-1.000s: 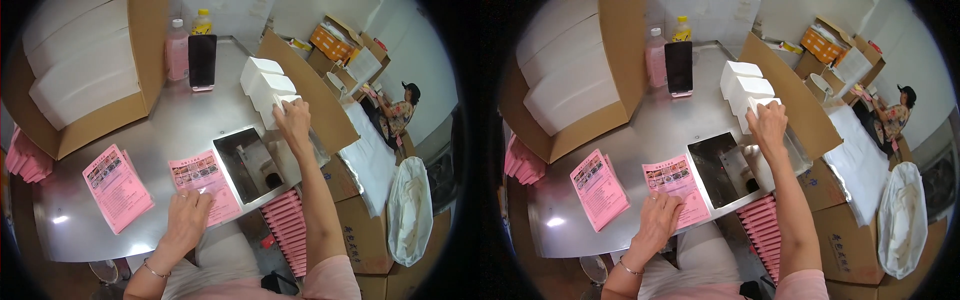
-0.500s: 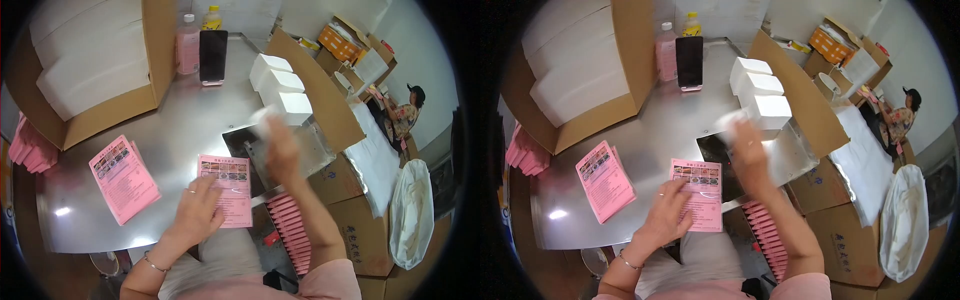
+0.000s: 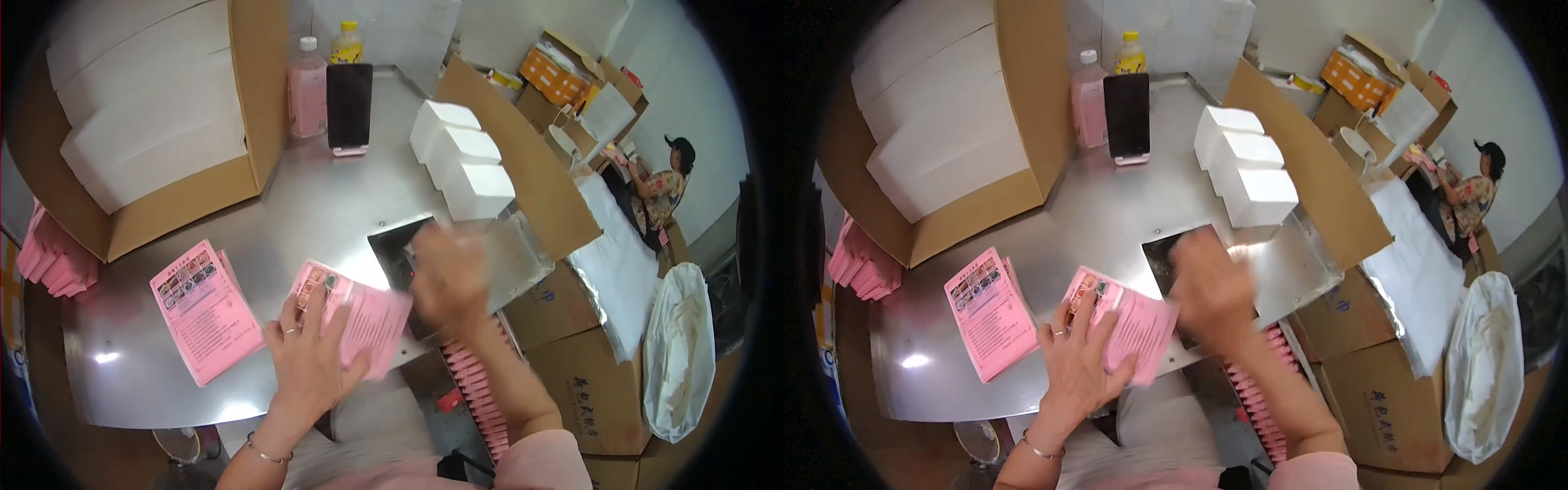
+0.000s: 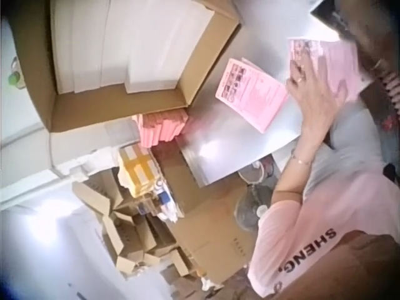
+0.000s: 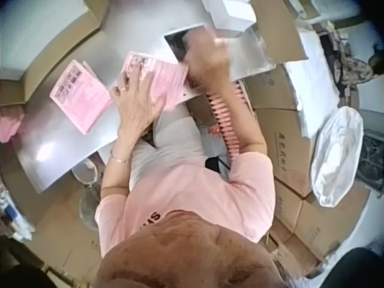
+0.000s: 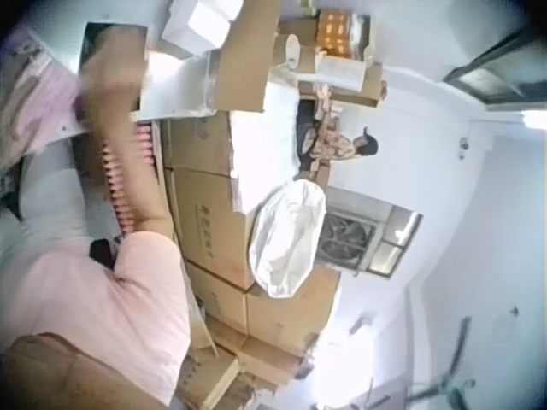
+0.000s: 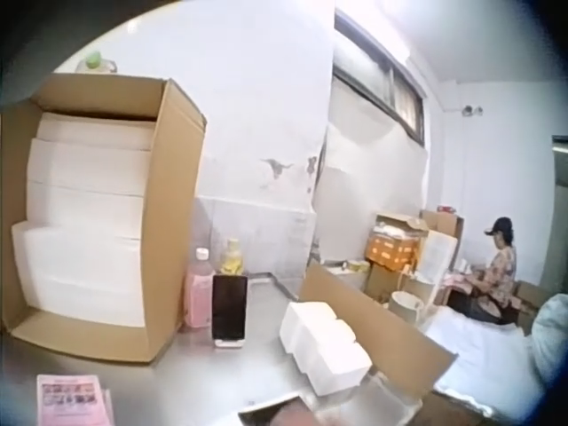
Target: Folding pink pamphlets and organizing white boxes for product packaging.
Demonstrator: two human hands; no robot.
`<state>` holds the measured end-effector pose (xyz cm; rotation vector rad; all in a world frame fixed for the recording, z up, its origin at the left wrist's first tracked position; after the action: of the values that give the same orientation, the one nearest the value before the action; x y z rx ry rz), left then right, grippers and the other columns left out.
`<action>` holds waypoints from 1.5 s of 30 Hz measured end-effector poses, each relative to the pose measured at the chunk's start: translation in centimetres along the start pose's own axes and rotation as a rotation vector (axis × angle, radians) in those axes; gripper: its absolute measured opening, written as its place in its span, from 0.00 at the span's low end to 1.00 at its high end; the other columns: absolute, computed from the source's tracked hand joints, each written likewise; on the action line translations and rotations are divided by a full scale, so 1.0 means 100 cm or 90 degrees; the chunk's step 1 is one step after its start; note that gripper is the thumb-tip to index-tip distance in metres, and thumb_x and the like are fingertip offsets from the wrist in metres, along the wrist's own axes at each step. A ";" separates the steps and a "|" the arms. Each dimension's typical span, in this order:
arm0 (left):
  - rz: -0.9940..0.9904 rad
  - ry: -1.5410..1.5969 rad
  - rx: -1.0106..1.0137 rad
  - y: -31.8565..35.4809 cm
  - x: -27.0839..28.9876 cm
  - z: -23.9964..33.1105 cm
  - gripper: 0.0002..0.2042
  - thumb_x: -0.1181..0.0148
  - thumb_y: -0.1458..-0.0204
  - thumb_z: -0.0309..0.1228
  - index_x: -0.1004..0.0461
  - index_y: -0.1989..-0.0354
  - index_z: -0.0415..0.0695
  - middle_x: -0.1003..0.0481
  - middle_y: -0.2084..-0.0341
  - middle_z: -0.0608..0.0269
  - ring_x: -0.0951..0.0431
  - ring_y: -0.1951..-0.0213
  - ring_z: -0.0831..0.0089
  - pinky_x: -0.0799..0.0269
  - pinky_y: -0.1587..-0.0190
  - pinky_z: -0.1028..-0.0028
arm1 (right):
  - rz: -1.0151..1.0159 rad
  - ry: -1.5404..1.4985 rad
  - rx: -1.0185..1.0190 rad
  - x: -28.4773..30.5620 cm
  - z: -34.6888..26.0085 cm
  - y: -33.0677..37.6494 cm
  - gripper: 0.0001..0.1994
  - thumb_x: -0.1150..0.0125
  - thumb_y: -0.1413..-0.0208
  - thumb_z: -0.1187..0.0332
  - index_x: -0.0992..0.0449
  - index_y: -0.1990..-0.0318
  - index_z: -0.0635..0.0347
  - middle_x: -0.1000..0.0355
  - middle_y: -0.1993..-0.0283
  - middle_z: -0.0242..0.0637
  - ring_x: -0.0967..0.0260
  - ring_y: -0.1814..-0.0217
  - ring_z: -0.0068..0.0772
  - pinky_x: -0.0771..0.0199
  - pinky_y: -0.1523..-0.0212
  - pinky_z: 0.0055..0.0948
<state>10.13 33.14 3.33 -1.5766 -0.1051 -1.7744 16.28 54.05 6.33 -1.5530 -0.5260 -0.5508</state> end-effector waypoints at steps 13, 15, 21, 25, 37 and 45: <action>0.036 -0.010 0.021 -0.009 -0.006 0.009 0.25 0.33 0.58 0.47 0.24 0.53 0.47 0.36 0.37 0.47 0.39 0.37 0.46 0.44 0.46 0.50 | -0.020 0.227 -0.224 0.031 0.091 0.017 0.19 0.32 0.56 0.63 0.24 0.56 0.61 0.31 0.52 0.46 0.36 0.47 0.51 0.37 0.45 0.49; 0.036 -0.029 0.015 -0.007 0.001 0.011 0.25 0.32 0.58 0.48 0.24 0.54 0.45 0.35 0.37 0.49 0.40 0.35 0.45 0.45 0.44 0.50 | -0.043 0.253 -0.190 0.035 0.087 0.003 0.11 0.36 0.50 0.65 0.21 0.63 0.63 0.29 0.62 0.45 0.32 0.54 0.48 0.36 0.49 0.47; -0.072 0.004 0.022 -0.008 0.010 0.016 0.27 0.31 0.55 0.52 0.24 0.54 0.44 0.31 0.45 0.52 0.34 0.48 0.50 0.43 0.50 0.53 | -0.036 0.182 -0.260 0.034 0.097 0.001 0.11 0.41 0.44 0.69 0.23 0.75 0.67 0.32 0.70 0.45 0.33 0.62 0.47 0.34 0.58 0.45; -0.014 0.054 -0.010 -0.011 -0.002 0.017 0.25 0.31 0.54 0.48 0.24 0.54 0.43 0.31 0.55 0.54 0.32 0.58 0.56 0.39 0.58 0.60 | -0.031 0.135 -0.253 0.040 0.100 0.004 0.06 0.41 0.45 0.74 0.20 0.68 0.66 0.31 0.68 0.47 0.33 0.61 0.48 0.33 0.59 0.44; -0.067 0.113 -0.030 -0.014 0.017 -0.004 0.37 0.32 0.63 0.37 0.31 0.37 0.47 0.34 0.63 0.51 0.31 0.60 0.53 0.36 0.61 0.57 | -0.187 -0.167 0.174 0.009 -0.075 0.049 0.19 0.37 0.48 0.71 0.23 0.47 0.60 0.26 0.48 0.52 0.29 0.40 0.53 0.40 0.37 0.71; -0.092 0.230 0.076 -0.007 0.030 0.000 0.32 0.36 0.52 0.27 0.35 0.35 0.39 0.28 0.72 0.57 0.26 0.63 0.58 0.32 0.62 0.61 | -0.376 -0.134 -0.217 -0.046 0.008 0.038 0.08 0.43 0.43 0.68 0.25 0.60 0.61 0.24 0.61 0.46 0.25 0.54 0.49 0.45 0.35 0.69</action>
<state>9.88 32.22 6.26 -1.1693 -0.1503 -2.0963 15.19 54.66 0.44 -1.7869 -1.1150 -0.9684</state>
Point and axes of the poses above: each hand's wrist, its own y-axis away from the middle knuckle, its own x-axis out of the back of the hand, z = x × y, the point moved 3 cm from there along -y, towards the middle knuckle
